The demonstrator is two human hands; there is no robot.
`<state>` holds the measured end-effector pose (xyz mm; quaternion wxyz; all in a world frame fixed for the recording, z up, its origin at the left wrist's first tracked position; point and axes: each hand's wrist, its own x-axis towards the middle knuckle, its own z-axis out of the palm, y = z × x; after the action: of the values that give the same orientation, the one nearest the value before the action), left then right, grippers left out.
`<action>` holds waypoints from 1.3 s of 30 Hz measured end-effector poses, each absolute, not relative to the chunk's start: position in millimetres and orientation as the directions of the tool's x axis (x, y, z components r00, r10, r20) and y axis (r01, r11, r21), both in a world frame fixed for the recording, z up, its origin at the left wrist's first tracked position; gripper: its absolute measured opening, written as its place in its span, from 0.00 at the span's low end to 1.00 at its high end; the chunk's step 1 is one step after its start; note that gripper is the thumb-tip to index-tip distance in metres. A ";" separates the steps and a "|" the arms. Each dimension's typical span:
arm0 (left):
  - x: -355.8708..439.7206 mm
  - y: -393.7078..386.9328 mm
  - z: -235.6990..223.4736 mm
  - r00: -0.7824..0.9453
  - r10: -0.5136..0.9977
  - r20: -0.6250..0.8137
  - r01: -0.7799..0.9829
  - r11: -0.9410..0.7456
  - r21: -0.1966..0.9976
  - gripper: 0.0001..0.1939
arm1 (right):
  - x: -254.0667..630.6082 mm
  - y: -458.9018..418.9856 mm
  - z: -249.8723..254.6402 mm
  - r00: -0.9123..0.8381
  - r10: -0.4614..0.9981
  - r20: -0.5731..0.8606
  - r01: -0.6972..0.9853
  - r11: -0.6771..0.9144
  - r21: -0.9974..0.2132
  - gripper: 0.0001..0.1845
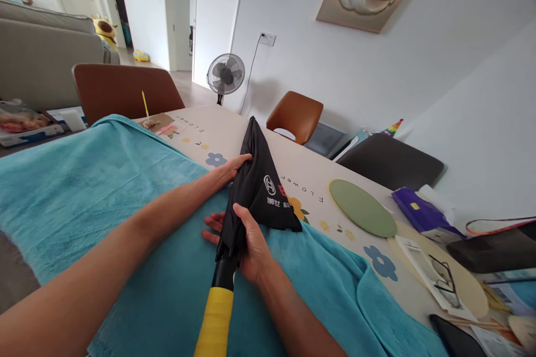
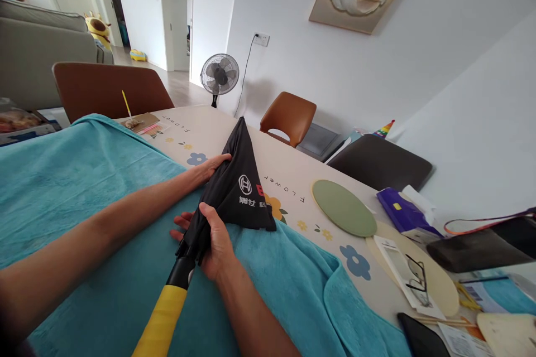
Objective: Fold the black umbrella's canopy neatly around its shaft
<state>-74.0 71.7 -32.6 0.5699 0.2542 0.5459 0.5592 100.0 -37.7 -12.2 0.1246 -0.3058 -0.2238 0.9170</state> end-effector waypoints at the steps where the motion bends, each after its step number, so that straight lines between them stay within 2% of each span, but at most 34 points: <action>1: -73.2 71.2 -32.8 -0.199 0.902 -0.384 -0.442 0.267 0.857 0.16 | 99.8 -36.6 -13.2 -0.798 0.361 -0.483 -0.109 -0.874 -0.474 0.14; 4: -70.5 70.1 -32.9 -0.133 0.865 -0.484 -0.675 0.278 0.683 0.16 | 99.4 -34.9 -13.7 -0.809 0.341 -0.479 -0.099 -0.883 -0.460 0.14; 7: -68.0 69.6 -31.2 -0.132 0.878 -0.460 -0.753 0.213 0.623 0.15 | 99.3 -35.4 -8.6 -0.738 0.384 -0.555 -0.068 -0.860 -0.505 0.10; 11: -62.9 70.7 -27.7 -0.099 0.925 -0.368 -0.734 0.182 0.654 0.16 | 100.4 -35.3 0.0 -0.669 0.487 -0.561 -0.085 -0.800 -0.594 0.06; 15: -56.3 75.9 -31.0 -0.050 0.940 -0.339 -0.608 0.241 0.757 0.15 | 100.8 -29.4 -5.2 -0.619 0.546 -0.565 -0.069 -0.753 -0.654 0.06; 17: -56.4 78.0 -32.4 -0.145 0.926 -0.349 -0.461 0.249 0.852 0.14 | 100.1 -24.9 -11.8 -0.586 0.571 -0.574 -0.064 -0.739 -0.670 0.07; 19: -59.4 78.0 -28.9 -0.363 0.885 -0.291 -0.190 0.235 0.953 0.12 | 99.2 -20.4 -18.0 -0.576 0.575 -0.581 -0.053 -0.736 -0.675 0.08; 21: -61.6 75.5 -18.9 -0.567 0.818 -0.098 0.147 0.217 0.965 0.14 | 98.6 -16.5 -22.1 -0.590 0.565 -0.577 -0.044 -0.736 -0.676 0.09; 22: -60.8 73.6 -11.9 -0.606 0.795 0.029 0.301 0.195 0.934 0.16 | 98.6 -14.9 -23.4 -0.605 0.555 -0.571 -0.040 -0.738 -0.674 0.08; 24: -52.2 70.0 2.8 -0.541 0.803 0.251 0.540 0.102 0.836 0.20 | 98.9 -12.6 -25.0 -0.634 0.541 -0.553 -0.046 -0.740 -0.671 0.08; 26: -33.8 69.1 14.2 -0.310 0.875 0.372 0.716 -0.042 0.697 0.20 | 99.5 -11.3 -26.2 -0.661 0.527 -0.534 -0.056 -0.744 -0.665 0.08; 27: -22.2 70.5 17.5 -0.154 0.912 0.380 0.788 -0.118 0.604 0.20 | 99.9 -10.9 -26.8 -0.673 0.522 -0.523 -0.064 -0.746 -0.663 0.07; 29: 1.9 77.4 20.1 0.163 0.943 0.290 0.877 -0.273 0.394 0.20 | 100.8 -10.6 -27.8 -0.691 0.520 -0.503 -0.079 -0.745 -0.662 0.08; 31: 21.7 88.4 20.4 0.378 0.921 0.095 0.894 -0.390 0.220 0.20 | 101.8 -10.8 -27.9 -0.697 0.523 -0.490 -0.087 -0.741 -0.666 0.08; 33: 33.6 100.1 22.1 0.436 0.895 -0.096 0.897 -0.424 0.125 0.18 | 102.7 -11.3 -27.2 -0.697 0.524 -0.490 -0.089 -0.741 -0.666 0.07; 35: 37.4 109.6 27.0 0.410 0.885 -0.223 0.912 -0.401 0.086 0.16 | 103.3 -11.8 -26.2 -0.698 0.522 -0.491 -0.095 -0.746 -0.659 0.07; 39: 30.9 117.8 40.0 0.397 0.870 -0.293 0.918 -0.381 0.115 0.18 | 103.0 -11.3 -26.2 -0.709 0.518 -0.478 -0.114 -0.753 -0.648 0.06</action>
<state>30.9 117.8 40.0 0.1298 0.8257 0.5411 -0.0921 103.0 -11.3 -26.2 0.1809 -0.3361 -0.3011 0.8739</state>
